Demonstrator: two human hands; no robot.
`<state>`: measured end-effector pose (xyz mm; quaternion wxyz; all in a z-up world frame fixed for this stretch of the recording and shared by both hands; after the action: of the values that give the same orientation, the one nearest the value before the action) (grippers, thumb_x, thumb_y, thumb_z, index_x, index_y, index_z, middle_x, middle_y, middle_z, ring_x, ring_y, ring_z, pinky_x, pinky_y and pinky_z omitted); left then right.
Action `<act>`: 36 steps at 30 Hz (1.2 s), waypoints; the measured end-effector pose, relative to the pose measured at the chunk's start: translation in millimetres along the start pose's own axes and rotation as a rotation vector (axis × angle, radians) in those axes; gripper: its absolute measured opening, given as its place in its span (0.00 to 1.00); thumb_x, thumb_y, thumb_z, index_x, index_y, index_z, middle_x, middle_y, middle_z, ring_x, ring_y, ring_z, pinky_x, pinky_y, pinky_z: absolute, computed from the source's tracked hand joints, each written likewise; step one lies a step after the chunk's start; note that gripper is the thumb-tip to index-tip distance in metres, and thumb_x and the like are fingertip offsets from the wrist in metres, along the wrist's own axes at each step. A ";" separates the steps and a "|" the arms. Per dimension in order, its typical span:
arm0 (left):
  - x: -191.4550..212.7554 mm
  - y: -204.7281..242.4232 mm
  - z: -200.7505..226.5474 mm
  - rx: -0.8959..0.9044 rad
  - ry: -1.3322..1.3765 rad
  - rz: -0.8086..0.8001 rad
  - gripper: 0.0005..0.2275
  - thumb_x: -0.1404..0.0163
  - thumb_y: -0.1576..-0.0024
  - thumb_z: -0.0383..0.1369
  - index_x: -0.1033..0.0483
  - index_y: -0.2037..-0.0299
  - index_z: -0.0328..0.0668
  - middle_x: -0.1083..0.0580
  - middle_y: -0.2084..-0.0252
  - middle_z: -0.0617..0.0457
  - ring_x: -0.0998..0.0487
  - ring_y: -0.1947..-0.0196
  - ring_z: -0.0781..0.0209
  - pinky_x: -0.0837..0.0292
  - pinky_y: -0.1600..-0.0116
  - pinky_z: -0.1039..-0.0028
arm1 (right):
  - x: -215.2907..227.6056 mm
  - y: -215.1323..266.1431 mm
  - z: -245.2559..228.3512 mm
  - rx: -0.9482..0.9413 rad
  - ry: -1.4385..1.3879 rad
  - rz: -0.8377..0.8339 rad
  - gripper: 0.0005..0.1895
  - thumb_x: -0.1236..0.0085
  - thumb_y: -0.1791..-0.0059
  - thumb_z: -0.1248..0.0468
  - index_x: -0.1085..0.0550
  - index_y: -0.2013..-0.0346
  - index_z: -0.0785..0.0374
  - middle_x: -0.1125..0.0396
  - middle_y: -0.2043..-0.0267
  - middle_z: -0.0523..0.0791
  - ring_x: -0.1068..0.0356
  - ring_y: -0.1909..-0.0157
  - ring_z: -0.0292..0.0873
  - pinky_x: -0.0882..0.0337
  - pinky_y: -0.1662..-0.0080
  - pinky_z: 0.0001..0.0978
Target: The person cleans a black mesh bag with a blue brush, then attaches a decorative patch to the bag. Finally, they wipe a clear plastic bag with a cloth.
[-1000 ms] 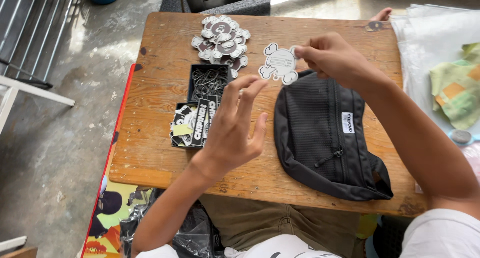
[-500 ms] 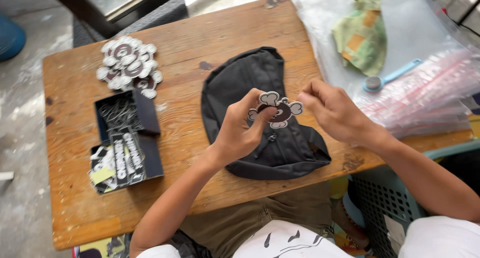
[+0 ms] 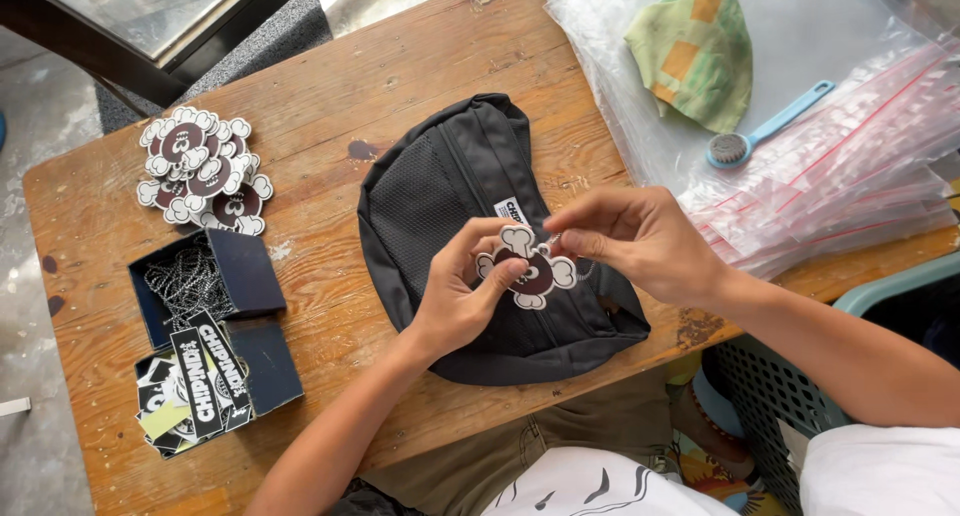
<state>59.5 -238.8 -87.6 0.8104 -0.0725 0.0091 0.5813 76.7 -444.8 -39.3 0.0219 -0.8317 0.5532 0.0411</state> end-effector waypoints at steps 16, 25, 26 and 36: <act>-7.2 4.0 10.0 -0.076 0.032 -0.035 0.15 0.46 0.40 0.30 0.27 0.43 0.45 0.23 0.71 0.50 0.26 0.69 0.71 0.21 0.60 0.74 | -4.9 6.2 22.8 0.061 0.041 -0.100 0.05 0.45 0.49 0.74 0.23 0.61 0.71 0.26 0.66 0.49 0.27 0.62 0.35 0.23 0.58 0.31; -6.2 4.1 11.7 -0.075 0.017 -0.030 0.14 0.47 0.40 0.31 0.27 0.44 0.45 0.23 0.72 0.50 0.26 0.70 0.70 0.20 0.59 0.72 | -5.4 6.7 13.8 0.118 0.071 -0.114 0.07 0.46 0.50 0.75 0.22 0.60 0.70 0.28 0.64 0.49 0.28 0.62 0.37 0.23 0.59 0.31; -4.8 4.6 8.2 -0.073 0.004 -0.030 0.14 0.46 0.40 0.30 0.27 0.44 0.45 0.24 0.73 0.51 0.27 0.71 0.71 0.21 0.61 0.74 | -5.6 6.8 10.9 0.123 0.077 -0.103 0.07 0.46 0.50 0.75 0.21 0.60 0.71 0.28 0.64 0.50 0.28 0.61 0.37 0.23 0.58 0.31; 2.0 5.3 2.0 -0.110 -0.072 -0.027 0.14 0.46 0.40 0.29 0.26 0.44 0.44 0.27 0.78 0.51 0.30 0.76 0.71 0.25 0.69 0.79 | -1.9 8.6 4.8 0.172 0.237 -0.041 0.10 0.45 0.50 0.75 0.23 0.55 0.66 0.23 0.64 0.46 0.26 0.57 0.35 0.24 0.52 0.34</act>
<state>55.0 -235.0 -86.4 0.8129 -0.0961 -0.0533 0.5720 67.8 -446.0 -43.8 0.0282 -0.8370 0.5362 -0.1055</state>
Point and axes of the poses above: each hand's wrist, its own y-axis away from the middle knuckle, its own x-axis out of the back of the hand, z = x × y, the point moved 2 cm from there along -y, towards the middle knuckle
